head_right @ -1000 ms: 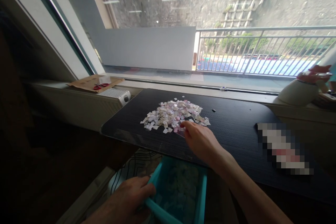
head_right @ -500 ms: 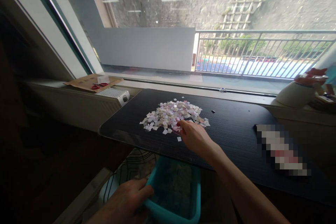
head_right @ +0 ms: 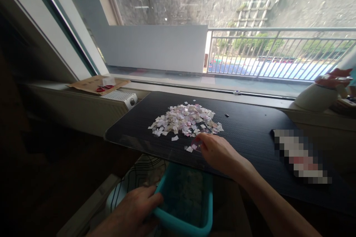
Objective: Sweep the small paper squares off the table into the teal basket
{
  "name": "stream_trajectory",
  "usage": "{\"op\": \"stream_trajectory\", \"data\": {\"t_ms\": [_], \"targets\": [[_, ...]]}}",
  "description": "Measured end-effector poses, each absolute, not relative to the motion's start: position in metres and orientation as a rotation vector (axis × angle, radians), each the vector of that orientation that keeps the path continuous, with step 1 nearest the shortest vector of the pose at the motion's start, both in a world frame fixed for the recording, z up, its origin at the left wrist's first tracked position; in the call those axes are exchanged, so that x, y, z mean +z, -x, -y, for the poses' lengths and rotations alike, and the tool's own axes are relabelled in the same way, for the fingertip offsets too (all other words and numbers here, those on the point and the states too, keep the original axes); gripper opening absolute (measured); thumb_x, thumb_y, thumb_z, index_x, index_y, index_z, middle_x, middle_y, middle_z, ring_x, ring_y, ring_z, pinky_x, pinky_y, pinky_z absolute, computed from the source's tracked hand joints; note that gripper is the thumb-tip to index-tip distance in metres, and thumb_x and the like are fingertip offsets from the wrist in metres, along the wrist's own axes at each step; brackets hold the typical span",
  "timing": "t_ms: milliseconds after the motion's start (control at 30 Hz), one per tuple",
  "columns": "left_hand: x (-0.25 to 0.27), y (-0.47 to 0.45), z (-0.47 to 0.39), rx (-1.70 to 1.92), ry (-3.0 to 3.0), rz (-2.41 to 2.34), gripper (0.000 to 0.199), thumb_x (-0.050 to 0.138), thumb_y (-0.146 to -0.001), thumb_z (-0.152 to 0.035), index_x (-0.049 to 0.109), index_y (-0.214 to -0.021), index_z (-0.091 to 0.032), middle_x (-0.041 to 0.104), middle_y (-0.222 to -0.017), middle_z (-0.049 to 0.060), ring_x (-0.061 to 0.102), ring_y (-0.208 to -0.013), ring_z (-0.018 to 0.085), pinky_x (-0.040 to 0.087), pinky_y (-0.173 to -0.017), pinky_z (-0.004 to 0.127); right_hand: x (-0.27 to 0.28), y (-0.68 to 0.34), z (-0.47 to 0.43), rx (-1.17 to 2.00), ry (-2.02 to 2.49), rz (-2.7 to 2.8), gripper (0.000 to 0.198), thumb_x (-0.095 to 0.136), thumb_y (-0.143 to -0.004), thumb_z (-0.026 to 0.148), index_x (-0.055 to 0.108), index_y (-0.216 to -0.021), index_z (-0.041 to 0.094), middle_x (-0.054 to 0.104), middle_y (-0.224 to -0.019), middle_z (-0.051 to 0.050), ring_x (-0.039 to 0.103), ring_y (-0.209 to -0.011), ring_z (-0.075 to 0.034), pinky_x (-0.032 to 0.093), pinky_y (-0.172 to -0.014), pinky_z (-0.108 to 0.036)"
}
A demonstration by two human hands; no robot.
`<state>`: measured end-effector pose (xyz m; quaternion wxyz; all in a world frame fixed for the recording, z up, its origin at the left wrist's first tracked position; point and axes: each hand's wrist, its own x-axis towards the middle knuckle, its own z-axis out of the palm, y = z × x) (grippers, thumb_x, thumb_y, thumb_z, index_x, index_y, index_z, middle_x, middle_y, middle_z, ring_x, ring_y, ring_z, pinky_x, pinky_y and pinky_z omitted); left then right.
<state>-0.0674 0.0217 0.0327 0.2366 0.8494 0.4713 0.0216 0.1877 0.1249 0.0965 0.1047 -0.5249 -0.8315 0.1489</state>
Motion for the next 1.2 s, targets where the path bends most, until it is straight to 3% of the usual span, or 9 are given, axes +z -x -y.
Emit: {"op": "stream_trajectory", "data": {"t_ms": [367,767,900,1200], "targets": [[0.034,0.066,-0.021,0.022,-2.323,-1.314,0.018,0.060,-0.076,-0.011,0.053,-0.088,-0.022,0.057,-0.095,0.001,0.053,-0.087,0.020,0.039,-0.075,0.029,0.095,-0.194,-0.121,0.433,1.622,2.385,0.031,0.039,-0.085,0.022,0.062,-0.106,0.020,0.068,-0.083,-0.005,0.058,-0.063,-0.015,0.037,-0.054,-0.022],[0.035,0.067,-0.021,0.075,-2.291,-1.333,0.020,0.062,-0.075,-0.008,0.054,-0.088,-0.021,0.057,-0.094,0.001,0.053,-0.087,0.021,0.038,-0.076,0.031,0.079,-0.195,-0.123,0.318,1.588,2.396,0.031,0.036,-0.091,0.022,0.056,-0.114,0.019,0.065,-0.108,-0.008,0.062,-0.085,-0.019,0.043,-0.068,-0.027],[0.034,0.068,-0.020,0.156,-2.278,-1.320,0.019,0.062,-0.077,-0.008,0.054,-0.087,-0.022,0.055,-0.093,0.000,0.052,-0.087,0.019,0.038,-0.077,0.029,0.078,-0.198,-0.107,0.492,1.392,2.467,0.028,0.036,-0.092,0.022,0.056,-0.110,0.022,0.064,-0.107,-0.004,0.061,-0.086,-0.016,0.044,-0.072,-0.026],[0.035,0.071,-0.020,0.162,-2.293,-1.329,0.019,0.061,-0.077,-0.008,0.053,-0.088,-0.022,0.055,-0.092,-0.001,0.052,-0.089,0.019,0.038,-0.078,0.029,0.073,-0.188,-0.091,0.502,1.339,2.477,0.027,0.035,-0.093,0.019,0.056,-0.110,0.021,0.062,-0.097,-0.004,0.059,-0.080,-0.015,0.043,-0.069,-0.025]]}}
